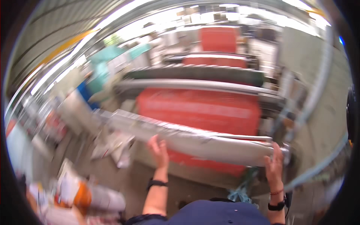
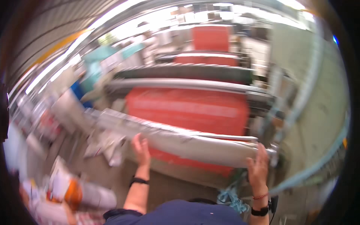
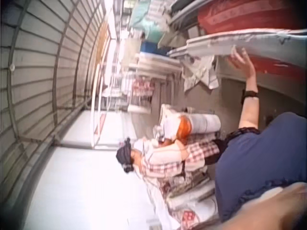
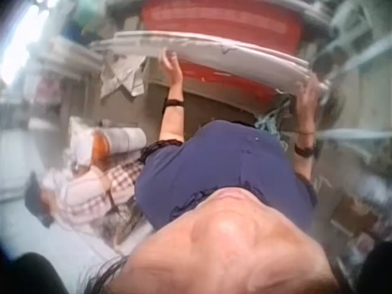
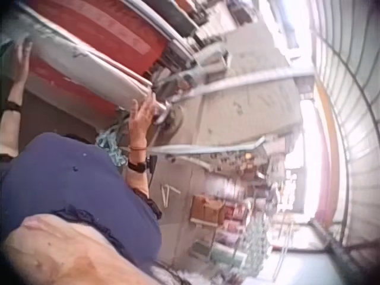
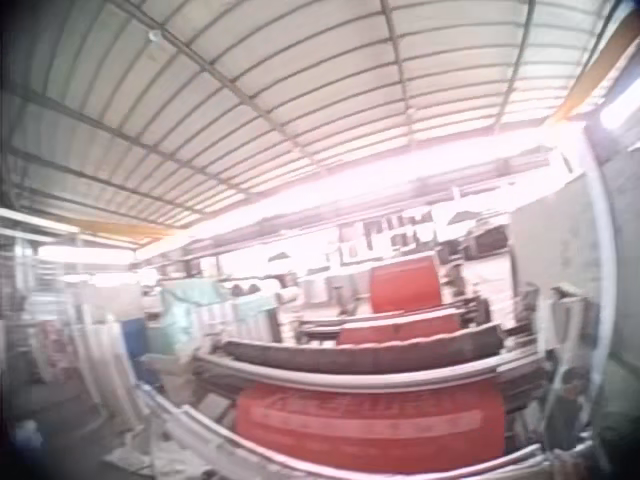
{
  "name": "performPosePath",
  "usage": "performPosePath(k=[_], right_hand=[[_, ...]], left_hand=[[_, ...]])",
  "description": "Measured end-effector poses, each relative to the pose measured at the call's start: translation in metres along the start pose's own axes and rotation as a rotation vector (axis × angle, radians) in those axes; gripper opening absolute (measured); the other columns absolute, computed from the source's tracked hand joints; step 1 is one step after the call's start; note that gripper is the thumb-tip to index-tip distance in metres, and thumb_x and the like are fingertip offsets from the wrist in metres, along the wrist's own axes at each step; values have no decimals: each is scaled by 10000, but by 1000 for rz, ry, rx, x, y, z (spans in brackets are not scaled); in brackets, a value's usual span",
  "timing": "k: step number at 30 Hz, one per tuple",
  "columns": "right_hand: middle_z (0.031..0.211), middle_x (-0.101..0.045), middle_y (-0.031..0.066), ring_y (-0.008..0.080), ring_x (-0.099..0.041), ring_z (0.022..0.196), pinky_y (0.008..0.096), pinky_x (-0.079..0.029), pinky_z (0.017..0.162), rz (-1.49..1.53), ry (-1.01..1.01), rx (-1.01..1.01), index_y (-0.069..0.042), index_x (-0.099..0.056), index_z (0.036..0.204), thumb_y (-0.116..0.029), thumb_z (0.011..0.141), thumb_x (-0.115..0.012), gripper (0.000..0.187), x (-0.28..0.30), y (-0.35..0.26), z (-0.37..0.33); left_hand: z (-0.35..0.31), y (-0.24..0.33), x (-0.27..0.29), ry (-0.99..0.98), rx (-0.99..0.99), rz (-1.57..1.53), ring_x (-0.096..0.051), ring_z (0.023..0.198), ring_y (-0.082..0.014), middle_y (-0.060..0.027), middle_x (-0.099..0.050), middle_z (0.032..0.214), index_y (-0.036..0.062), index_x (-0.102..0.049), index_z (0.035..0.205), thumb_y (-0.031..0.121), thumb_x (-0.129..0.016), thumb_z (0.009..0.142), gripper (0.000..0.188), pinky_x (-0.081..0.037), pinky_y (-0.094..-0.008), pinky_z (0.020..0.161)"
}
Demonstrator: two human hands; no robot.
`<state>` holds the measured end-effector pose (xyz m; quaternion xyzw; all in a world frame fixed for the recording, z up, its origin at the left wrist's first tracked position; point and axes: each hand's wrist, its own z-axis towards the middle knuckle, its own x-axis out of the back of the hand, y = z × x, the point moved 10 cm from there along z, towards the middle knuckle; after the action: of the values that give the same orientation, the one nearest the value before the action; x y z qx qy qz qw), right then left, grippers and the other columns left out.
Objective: Processing rolls of building or decorative material using a machine, including cutting, winding, and documenting the work.
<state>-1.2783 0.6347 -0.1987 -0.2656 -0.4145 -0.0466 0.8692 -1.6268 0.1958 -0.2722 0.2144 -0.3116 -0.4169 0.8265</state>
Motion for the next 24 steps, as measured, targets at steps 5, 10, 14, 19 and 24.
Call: performPosePath(k=[5, 10, 14, 19, 24], right_hand=[[1560, -399, 237, 394, -383, 1443, 478, -274, 1193, -58, 87, -100, -106, -460, 1545, -448, 1095, -409, 567, -82, 23, -7], [1498, -497, 175, 342, -456, 1393, 433, -352, 1151, -102, 134, -99, -64, -528, 1479, -297, 1115, -414, 447, -115, 40, 19], [1418, -606, 177, 336, -561, 1291, 409, -405, 1108, 46, 252, -272, 12, -582, 1412, -294, 1105, -451, 452, -126, 142, 13], [1362, -656, 181, 355, -619, 1234, 410, -460, 1045, -246, 304, -480, -40, -629, 1383, -461, 1079, -458, 547, -128, 121, 21], [824, -758, 140, 281, -716, 715, 401, -565, 633, -391, 710, -269, -59, -797, 989, -454, 951, -650, 423, -100, 3, 29]], left_hand=[[-41, -183, 55, 78, 840, -644, -464, 1383, -323, -207, -488, 1493, 5, -438, 1492, 517, -596, 1005, 724, -316, -465, 1176], [-30, -303, 52, -164, 1131, -1050, -494, 1369, -309, -195, -528, 1460, 6, -233, 1583, 658, -549, 977, 945, -387, -463, 1164], [38, -317, 9, -367, 1011, -1380, -481, 1374, -300, -143, -480, 1513, 90, -305, 1575, 733, -525, 943, 928, -387, -475, 1160], [90, -340, -1, -317, 979, -1746, -433, 1416, -303, -100, -447, 1557, 127, -286, 1598, 678, -552, 960, 883, -338, -496, 1185], [105, -356, 15, -355, 1086, -1776, -394, 1451, -310, -74, -410, 1599, 137, -320, 1585, 677, -578, 943, 877, -308, -507, 1202]])
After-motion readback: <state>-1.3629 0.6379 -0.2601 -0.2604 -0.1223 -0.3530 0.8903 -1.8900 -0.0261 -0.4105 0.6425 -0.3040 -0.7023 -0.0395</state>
